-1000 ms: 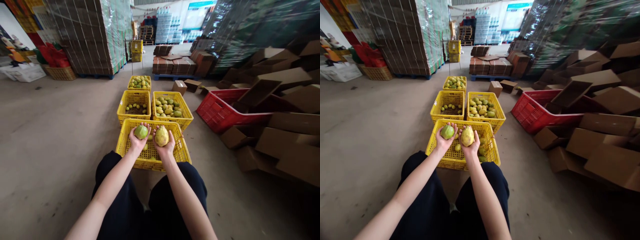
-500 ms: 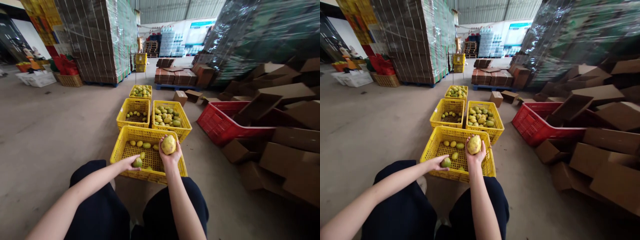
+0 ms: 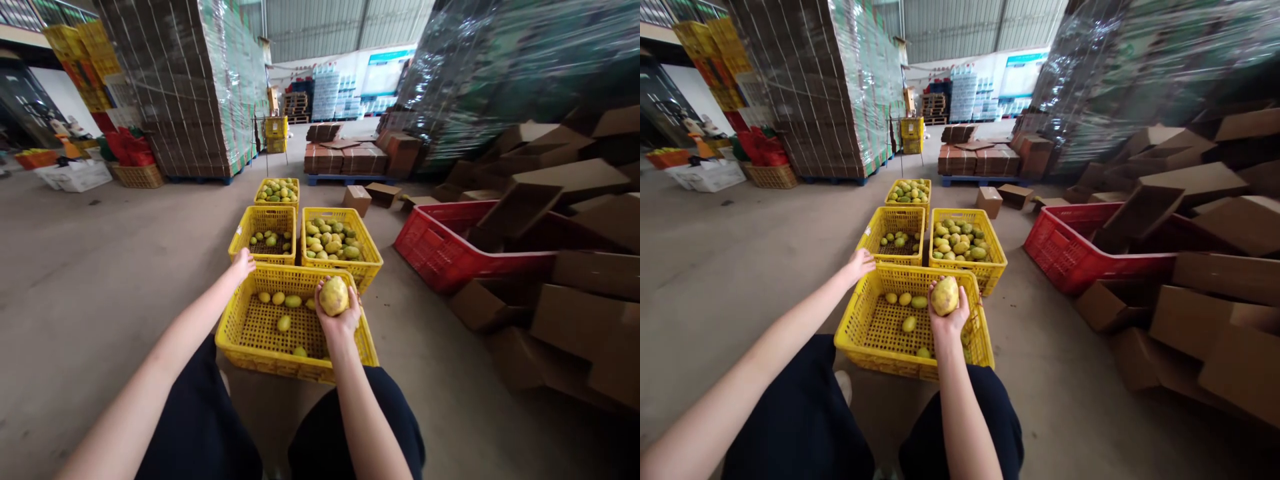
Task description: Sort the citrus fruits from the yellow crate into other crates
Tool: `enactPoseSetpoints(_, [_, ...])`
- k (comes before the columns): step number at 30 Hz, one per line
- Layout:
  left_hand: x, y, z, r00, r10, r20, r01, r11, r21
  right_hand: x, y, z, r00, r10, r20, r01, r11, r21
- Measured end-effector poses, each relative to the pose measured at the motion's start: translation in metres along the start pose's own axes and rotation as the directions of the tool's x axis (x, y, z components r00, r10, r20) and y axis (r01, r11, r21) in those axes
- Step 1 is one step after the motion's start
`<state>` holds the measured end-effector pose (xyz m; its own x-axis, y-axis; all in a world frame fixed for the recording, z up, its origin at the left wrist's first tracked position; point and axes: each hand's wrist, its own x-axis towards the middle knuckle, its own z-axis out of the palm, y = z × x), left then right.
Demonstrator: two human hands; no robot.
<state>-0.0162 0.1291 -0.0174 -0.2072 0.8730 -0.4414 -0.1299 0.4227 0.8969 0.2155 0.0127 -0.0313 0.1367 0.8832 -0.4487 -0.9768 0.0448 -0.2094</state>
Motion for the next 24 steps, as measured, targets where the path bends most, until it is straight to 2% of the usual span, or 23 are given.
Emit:
enactPoseSetpoints(3, [-0.027, -0.04, -0.018, 0.99, -0.052, 0.13, 0.014, 0.962, 0.271, 0.001, 0.0, -0.002, 1.0, 0.029, -0.008, -0.029, 0.999, -0.039])
enactPoseSetpoints(5, [-0.042, -0.061, -0.026, 0.964, -0.115, 0.241, -0.012, 0.882, 0.471, -0.001, 0.003, -0.004, 0.999, 0.046, -0.004, -0.046, 0.995, -0.087])
enactPoseSetpoints(7, [-0.053, -0.076, -0.03, 0.924, -0.196, 0.329, -0.079, 0.744, 0.664, -0.003, 0.007, -0.009, 0.998, 0.063, -0.006, -0.064, 0.987, -0.15])
enactPoseSetpoints(10, [-0.062, -0.088, -0.032, 0.884, -0.244, 0.398, -0.248, 0.475, 0.844, -0.007, 0.018, -0.019, 0.99, 0.118, -0.079, -0.135, 0.95, -0.282])
enactPoseSetpoints(13, [-0.066, -0.092, -0.034, 0.876, -0.252, 0.411, -0.365, 0.209, 0.907, -0.01, 0.034, -0.032, 0.951, 0.205, -0.23, -0.289, 0.854, -0.433])
enactPoseSetpoints(15, [-0.066, -0.091, -0.038, 0.863, -0.274, 0.424, -0.416, 0.087, 0.905, -0.011, 0.047, -0.042, 0.914, 0.25, -0.318, -0.383, 0.789, -0.481])
enactPoseSetpoints(17, [-0.066, -0.087, -0.044, 0.846, -0.28, 0.453, -0.467, 0.017, 0.884, -0.012, 0.06, -0.052, 0.882, 0.275, -0.384, -0.448, 0.743, -0.498])
enactPoseSetpoints(20, [-0.066, -0.08, -0.053, 0.84, -0.24, 0.486, -0.509, -0.04, 0.86, -0.016, 0.077, -0.067, 0.831, 0.281, -0.48, -0.528, 0.668, -0.524])
enactPoseSetpoints(24, [-0.064, -0.078, -0.066, 0.837, -0.212, 0.504, -0.52, -0.024, 0.854, -0.015, 0.086, -0.075, 0.804, 0.216, -0.554, -0.558, 0.596, -0.578])
